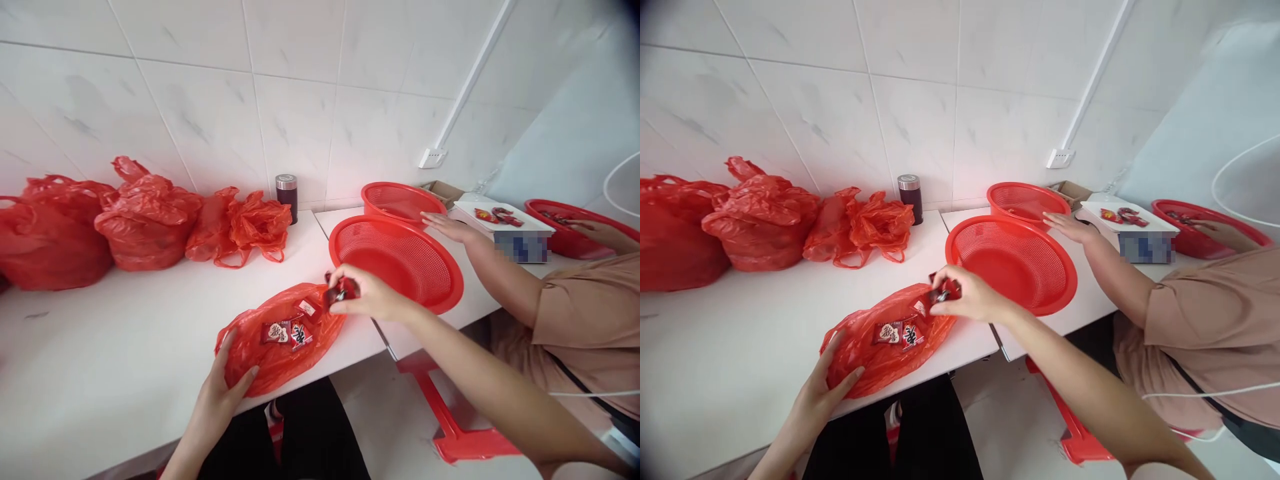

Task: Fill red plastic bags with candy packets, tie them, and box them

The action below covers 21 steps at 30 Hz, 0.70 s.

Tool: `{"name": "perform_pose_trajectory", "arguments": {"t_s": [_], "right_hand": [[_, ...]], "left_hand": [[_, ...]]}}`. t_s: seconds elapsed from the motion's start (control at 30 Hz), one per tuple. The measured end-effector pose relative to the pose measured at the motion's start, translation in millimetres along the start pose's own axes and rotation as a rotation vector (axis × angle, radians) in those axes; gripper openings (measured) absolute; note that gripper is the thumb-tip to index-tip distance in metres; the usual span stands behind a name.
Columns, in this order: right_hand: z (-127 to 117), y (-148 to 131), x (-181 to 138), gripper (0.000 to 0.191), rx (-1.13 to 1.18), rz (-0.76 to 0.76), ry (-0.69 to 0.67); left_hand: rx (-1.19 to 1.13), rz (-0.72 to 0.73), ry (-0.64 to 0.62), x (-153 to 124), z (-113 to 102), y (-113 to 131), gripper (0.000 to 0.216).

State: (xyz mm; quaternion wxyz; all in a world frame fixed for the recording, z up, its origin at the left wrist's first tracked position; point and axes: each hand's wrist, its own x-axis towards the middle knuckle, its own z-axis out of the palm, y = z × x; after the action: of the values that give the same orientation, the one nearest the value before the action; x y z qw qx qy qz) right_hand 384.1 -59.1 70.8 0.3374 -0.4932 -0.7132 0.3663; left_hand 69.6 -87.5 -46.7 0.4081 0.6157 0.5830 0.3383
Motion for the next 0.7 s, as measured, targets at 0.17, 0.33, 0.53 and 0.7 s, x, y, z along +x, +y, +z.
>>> {"name": "perform_pose_trajectory", "arguments": {"t_s": [0.17, 0.33, 0.53, 0.7], "right_hand": [[92.0, 12.5, 13.9, 0.039, 0.004, 0.000, -0.041], [122.4, 30.8, 20.9, 0.022, 0.320, 0.065, 0.039], [111.8, 21.6, 8.4, 0.026, 0.758, 0.252, 0.011], [112.4, 23.9, 1.2, 0.027, 0.744, 0.220, -0.011]], "left_hand": [[-0.025, 0.031, -0.013, -1.9, 0.4, -6.4, 0.076], [-0.068, 0.047, -0.027, -3.8, -2.2, -10.7, 0.076], [-0.079, 0.033, -0.030, -2.8, -4.2, -8.0, 0.076], [-0.068, 0.051, -0.033, -2.7, -4.0, -12.1, 0.077]]}}
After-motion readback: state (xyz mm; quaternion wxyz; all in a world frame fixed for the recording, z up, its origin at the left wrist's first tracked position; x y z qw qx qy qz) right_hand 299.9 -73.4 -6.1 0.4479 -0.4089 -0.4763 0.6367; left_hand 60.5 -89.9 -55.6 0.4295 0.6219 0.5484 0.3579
